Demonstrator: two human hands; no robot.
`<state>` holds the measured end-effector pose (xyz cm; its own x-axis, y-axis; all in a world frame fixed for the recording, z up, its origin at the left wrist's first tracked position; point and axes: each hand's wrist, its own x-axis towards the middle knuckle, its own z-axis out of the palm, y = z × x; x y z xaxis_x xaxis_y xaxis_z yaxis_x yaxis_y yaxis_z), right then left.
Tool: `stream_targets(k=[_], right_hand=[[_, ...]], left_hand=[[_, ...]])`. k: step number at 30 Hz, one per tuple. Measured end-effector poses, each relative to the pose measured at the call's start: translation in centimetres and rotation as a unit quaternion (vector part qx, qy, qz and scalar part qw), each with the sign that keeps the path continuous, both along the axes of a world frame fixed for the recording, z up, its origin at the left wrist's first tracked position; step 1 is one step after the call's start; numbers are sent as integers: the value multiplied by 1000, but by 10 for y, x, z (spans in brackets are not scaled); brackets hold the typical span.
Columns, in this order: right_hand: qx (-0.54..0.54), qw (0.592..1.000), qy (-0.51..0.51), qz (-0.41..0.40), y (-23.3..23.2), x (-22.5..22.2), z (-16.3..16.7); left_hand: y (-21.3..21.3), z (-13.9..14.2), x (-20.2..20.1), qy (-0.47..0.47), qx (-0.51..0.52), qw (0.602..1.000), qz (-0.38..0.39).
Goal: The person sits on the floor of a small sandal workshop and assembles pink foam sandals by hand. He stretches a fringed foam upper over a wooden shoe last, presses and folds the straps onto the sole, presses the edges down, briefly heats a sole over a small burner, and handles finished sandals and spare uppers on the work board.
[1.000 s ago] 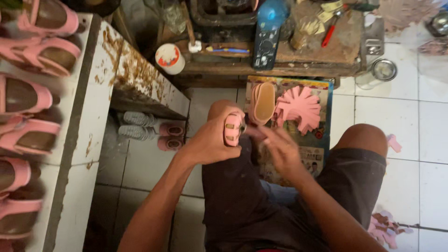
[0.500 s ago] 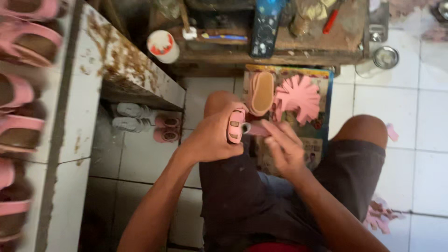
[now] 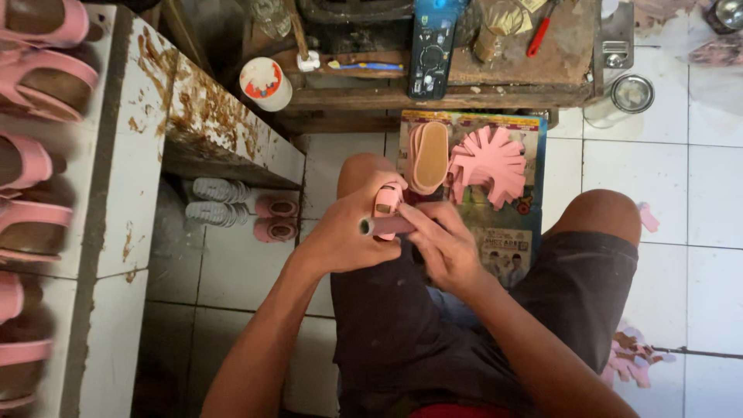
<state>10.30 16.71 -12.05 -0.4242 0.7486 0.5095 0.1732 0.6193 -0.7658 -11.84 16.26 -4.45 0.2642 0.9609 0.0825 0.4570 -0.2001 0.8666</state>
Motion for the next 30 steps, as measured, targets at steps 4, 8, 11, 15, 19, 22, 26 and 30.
stream_targets(k=[4,8,11,15,19,22,26,30], right_hand=[[-12,1000,-3,0,7,8,4],[-143,987,-41,-69,-1,17,10],[-72,997,23,-10,-4,7,7],[-46,999,-10,-13,5,7,9],[-148,985,-29,-83,6,19,12],[-7,999,32,15,-1,16,7],[-61,998,3,-9,-2,13,2],[-118,991,-14,-52,-7,23,6]], left_hand=[[-2,7,-4,-26,6,1000,1],[-10,9,1,12,23,999,36],[-10,7,6,29,56,998,21],[-9,6,7,33,88,995,27],[-11,5,10,52,103,993,35],[-11,5,13,60,114,992,19],[-12,7,12,66,124,990,22],[-14,8,13,61,120,991,13]])
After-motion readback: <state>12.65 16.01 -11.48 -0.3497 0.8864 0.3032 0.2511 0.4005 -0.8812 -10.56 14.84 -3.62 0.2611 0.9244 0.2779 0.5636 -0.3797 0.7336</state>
